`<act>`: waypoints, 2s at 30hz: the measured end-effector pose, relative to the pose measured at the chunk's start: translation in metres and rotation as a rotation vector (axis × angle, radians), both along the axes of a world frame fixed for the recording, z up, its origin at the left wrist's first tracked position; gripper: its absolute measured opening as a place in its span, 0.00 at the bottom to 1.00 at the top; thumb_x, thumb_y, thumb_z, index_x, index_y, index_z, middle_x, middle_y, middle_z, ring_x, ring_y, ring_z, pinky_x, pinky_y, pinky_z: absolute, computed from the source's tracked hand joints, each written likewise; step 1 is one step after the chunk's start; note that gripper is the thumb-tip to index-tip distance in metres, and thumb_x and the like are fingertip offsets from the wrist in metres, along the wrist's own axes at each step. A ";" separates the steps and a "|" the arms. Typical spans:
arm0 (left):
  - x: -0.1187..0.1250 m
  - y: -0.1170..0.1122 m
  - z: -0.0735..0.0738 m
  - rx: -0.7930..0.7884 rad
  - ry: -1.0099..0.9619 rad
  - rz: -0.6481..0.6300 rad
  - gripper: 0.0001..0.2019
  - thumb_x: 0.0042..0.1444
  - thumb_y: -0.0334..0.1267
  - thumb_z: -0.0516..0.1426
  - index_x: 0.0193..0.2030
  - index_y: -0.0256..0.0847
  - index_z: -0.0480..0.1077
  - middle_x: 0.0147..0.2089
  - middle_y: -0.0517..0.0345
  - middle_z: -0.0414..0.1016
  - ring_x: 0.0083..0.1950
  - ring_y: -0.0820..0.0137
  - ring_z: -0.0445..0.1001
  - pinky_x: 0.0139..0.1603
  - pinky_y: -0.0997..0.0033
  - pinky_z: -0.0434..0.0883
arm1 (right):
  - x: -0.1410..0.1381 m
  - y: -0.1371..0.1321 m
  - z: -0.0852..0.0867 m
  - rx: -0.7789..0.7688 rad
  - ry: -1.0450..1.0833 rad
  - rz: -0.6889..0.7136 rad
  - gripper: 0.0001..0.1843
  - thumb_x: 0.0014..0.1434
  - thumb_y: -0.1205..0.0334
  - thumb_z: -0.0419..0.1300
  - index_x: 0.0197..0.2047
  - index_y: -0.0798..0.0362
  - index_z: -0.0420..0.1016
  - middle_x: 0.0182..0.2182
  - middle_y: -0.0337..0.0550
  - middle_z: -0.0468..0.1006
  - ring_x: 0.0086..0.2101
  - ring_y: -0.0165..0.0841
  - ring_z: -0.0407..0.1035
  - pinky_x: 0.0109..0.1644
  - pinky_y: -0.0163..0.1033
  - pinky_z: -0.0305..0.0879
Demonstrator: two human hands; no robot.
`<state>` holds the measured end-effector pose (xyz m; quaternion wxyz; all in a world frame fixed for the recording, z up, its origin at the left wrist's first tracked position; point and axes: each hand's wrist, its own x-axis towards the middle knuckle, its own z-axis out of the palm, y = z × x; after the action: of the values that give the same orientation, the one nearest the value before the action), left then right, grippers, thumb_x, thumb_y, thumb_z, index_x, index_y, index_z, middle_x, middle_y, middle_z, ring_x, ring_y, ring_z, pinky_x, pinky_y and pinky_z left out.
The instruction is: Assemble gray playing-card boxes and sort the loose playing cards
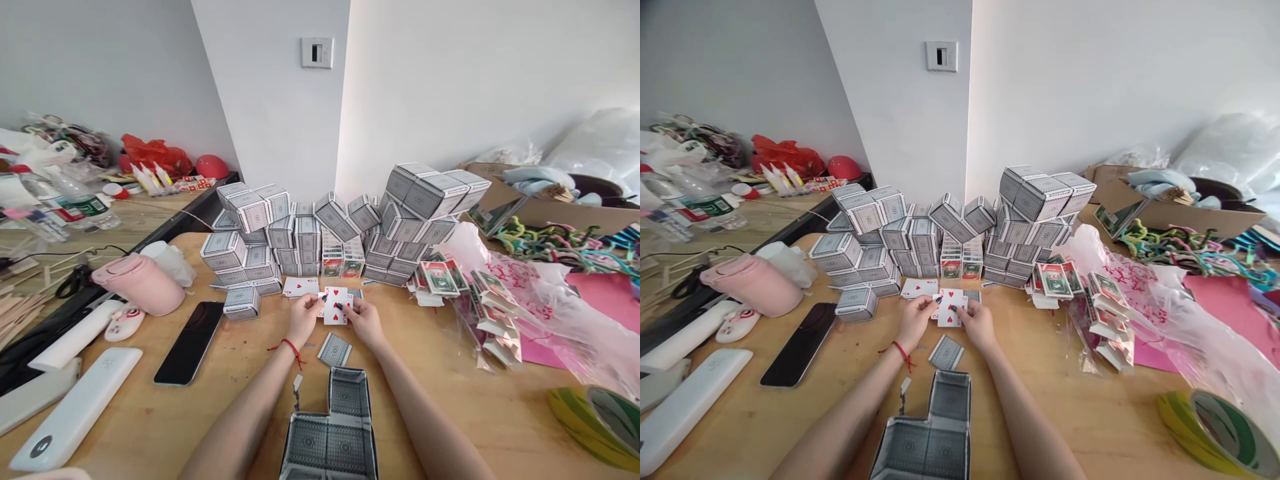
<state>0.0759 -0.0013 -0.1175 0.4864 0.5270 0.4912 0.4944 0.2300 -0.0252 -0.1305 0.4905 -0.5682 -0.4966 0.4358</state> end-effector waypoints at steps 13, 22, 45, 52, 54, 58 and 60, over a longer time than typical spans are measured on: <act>-0.004 0.001 0.003 -0.044 -0.025 -0.057 0.10 0.43 0.42 0.57 0.25 0.35 0.69 0.23 0.62 0.69 0.25 0.76 0.64 0.27 0.76 0.62 | 0.001 0.001 -0.004 0.009 0.030 -0.008 0.18 0.43 0.47 0.60 0.25 0.55 0.70 0.17 0.39 0.72 0.21 0.31 0.64 0.21 0.33 0.56; -0.022 0.008 0.008 -0.340 -0.376 -0.430 0.13 0.41 0.42 0.61 0.32 0.35 0.72 0.33 0.54 0.75 0.32 0.70 0.72 0.38 0.65 0.69 | 0.002 -0.001 0.003 0.037 0.098 0.003 0.20 0.41 0.46 0.61 0.27 0.56 0.72 0.17 0.40 0.72 0.22 0.33 0.65 0.22 0.34 0.57; -0.005 0.008 0.002 -0.172 -0.082 -0.240 0.15 0.37 0.46 0.62 0.27 0.33 0.72 0.26 0.56 0.74 0.26 0.72 0.69 0.29 0.72 0.68 | -0.004 -0.003 0.000 -0.002 0.063 0.000 0.19 0.40 0.46 0.61 0.22 0.55 0.67 0.17 0.39 0.71 0.19 0.29 0.63 0.20 0.32 0.56; 0.000 0.006 0.003 -0.147 -0.051 -0.178 0.14 0.38 0.45 0.60 0.24 0.34 0.71 0.22 0.58 0.71 0.24 0.74 0.67 0.27 0.74 0.65 | -0.005 -0.002 0.003 0.008 0.143 0.027 0.16 0.40 0.50 0.62 0.20 0.54 0.64 0.17 0.37 0.71 0.19 0.28 0.63 0.22 0.33 0.58; 0.001 0.005 0.003 -0.111 -0.018 -0.156 0.14 0.40 0.46 0.59 0.22 0.34 0.69 0.21 0.59 0.69 0.23 0.75 0.65 0.25 0.75 0.63 | -0.005 -0.002 0.003 0.003 0.155 0.033 0.17 0.40 0.50 0.62 0.20 0.54 0.64 0.17 0.37 0.71 0.19 0.28 0.63 0.23 0.33 0.59; 0.004 -0.001 0.002 0.021 0.112 -0.098 0.13 0.47 0.45 0.54 0.21 0.36 0.64 0.19 0.64 0.62 0.21 0.77 0.59 0.23 0.77 0.58 | -0.006 -0.002 0.002 -0.016 0.135 0.017 0.18 0.39 0.49 0.62 0.19 0.54 0.62 0.15 0.36 0.70 0.18 0.28 0.63 0.22 0.33 0.59; 0.007 -0.005 0.004 0.082 0.174 -0.062 0.13 0.50 0.44 0.51 0.21 0.38 0.60 0.18 0.65 0.59 0.21 0.77 0.57 0.24 0.77 0.56 | -0.007 -0.002 0.004 -0.021 0.143 0.012 0.19 0.38 0.49 0.63 0.19 0.54 0.61 0.15 0.36 0.69 0.18 0.28 0.63 0.22 0.33 0.60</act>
<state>0.0825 -0.0064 -0.1136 0.4349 0.6024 0.4945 0.4510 0.2226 -0.0275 -0.1268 0.5162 -0.5377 -0.4592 0.4833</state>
